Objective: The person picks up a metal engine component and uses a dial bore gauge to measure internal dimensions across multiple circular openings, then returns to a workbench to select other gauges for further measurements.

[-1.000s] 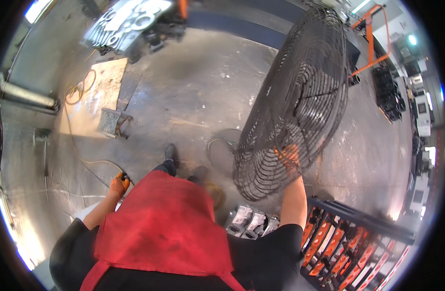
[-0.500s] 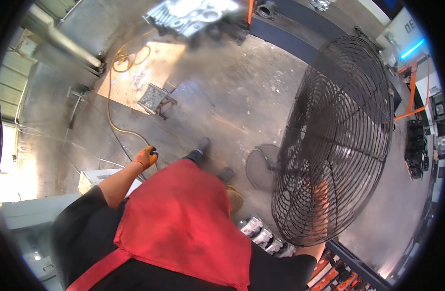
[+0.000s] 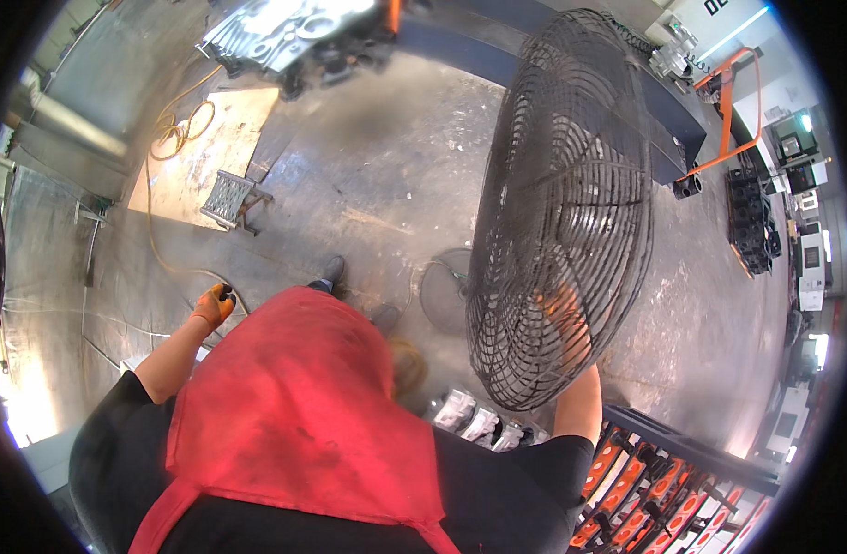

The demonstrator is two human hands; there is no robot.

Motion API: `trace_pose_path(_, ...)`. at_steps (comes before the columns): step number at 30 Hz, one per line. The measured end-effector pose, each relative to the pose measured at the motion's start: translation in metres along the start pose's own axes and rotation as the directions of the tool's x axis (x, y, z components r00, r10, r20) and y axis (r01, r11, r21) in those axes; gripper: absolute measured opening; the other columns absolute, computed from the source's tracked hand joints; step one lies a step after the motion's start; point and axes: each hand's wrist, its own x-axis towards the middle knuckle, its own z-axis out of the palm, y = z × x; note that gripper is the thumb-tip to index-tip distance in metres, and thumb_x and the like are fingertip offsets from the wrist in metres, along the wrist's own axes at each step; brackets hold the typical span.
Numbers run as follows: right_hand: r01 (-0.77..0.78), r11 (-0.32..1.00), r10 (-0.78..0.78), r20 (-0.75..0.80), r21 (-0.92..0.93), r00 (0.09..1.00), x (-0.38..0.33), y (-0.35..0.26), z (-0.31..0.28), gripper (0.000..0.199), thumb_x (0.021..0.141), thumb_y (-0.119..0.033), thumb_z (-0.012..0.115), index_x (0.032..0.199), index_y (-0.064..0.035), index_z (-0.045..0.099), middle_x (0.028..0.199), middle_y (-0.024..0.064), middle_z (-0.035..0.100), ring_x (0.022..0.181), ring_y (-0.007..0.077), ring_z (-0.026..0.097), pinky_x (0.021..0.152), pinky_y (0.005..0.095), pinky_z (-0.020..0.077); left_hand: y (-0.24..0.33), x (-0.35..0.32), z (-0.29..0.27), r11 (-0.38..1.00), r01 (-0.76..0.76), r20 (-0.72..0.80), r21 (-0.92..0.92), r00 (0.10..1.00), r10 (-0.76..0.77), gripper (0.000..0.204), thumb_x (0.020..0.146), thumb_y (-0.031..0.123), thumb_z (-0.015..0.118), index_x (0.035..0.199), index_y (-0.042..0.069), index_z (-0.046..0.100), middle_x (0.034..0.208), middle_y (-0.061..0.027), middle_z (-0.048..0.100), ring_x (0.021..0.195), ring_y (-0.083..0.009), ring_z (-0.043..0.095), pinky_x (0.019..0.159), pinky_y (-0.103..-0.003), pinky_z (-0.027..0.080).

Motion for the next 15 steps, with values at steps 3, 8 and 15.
trace_pose_path(3, -0.012, 1.0, 0.012, -0.002, 0.001, 1.0, -0.003, -0.001, 0.004, 0.045, 0.097, -0.041, 0.055, 0.127, -0.0088, 0.063, 0.127, 0.0182, 0.064, 0.113, 0.0322, 0.065, 0.102, 0.0454, 0.0489, 0.001, 0.005, 0.0, 1.0, -0.007, 0.001, 0.011, 1.0, 0.007, 0.043, 0.087, 0.028, 0.064, 0.122, 0.003, 0.066, 0.113, -0.0189, 0.072, 0.107, -0.0312, 0.069, 0.094, -0.037, 0.053)
trace_pose_path(8, -0.024, 1.0, 0.024, -0.002, -0.001, 1.0, -0.002, -0.007, 0.007, 0.043, 0.097, -0.04, 0.054, 0.127, -0.0094, 0.063, 0.125, 0.0171, 0.065, 0.111, 0.0304, 0.065, 0.101, 0.0444, 0.0494, 0.016, 0.006, -0.004, 1.0, -0.012, 0.045, 0.016, 0.999, 0.011, 0.043, 0.087, 0.027, 0.064, 0.124, 0.004, 0.065, 0.109, -0.0184, 0.073, 0.104, -0.0309, 0.07, 0.092, -0.037, 0.053)
trace_pose_path(15, -0.051, 0.999, 0.051, -0.001, -0.003, 0.999, -0.01, -0.012, 0.012, 0.041, 0.098, -0.038, 0.053, 0.126, -0.0103, 0.063, 0.123, 0.0155, 0.066, 0.11, 0.028, 0.066, 0.099, 0.043, 0.0502, 0.036, 0.007, -0.008, 1.0, -0.029, 0.039, -0.001, 0.999, 0.029, 0.042, 0.087, 0.027, 0.064, 0.122, 0.004, 0.066, 0.108, -0.0191, 0.073, 0.103, -0.0321, 0.07, 0.091, -0.038, 0.054)
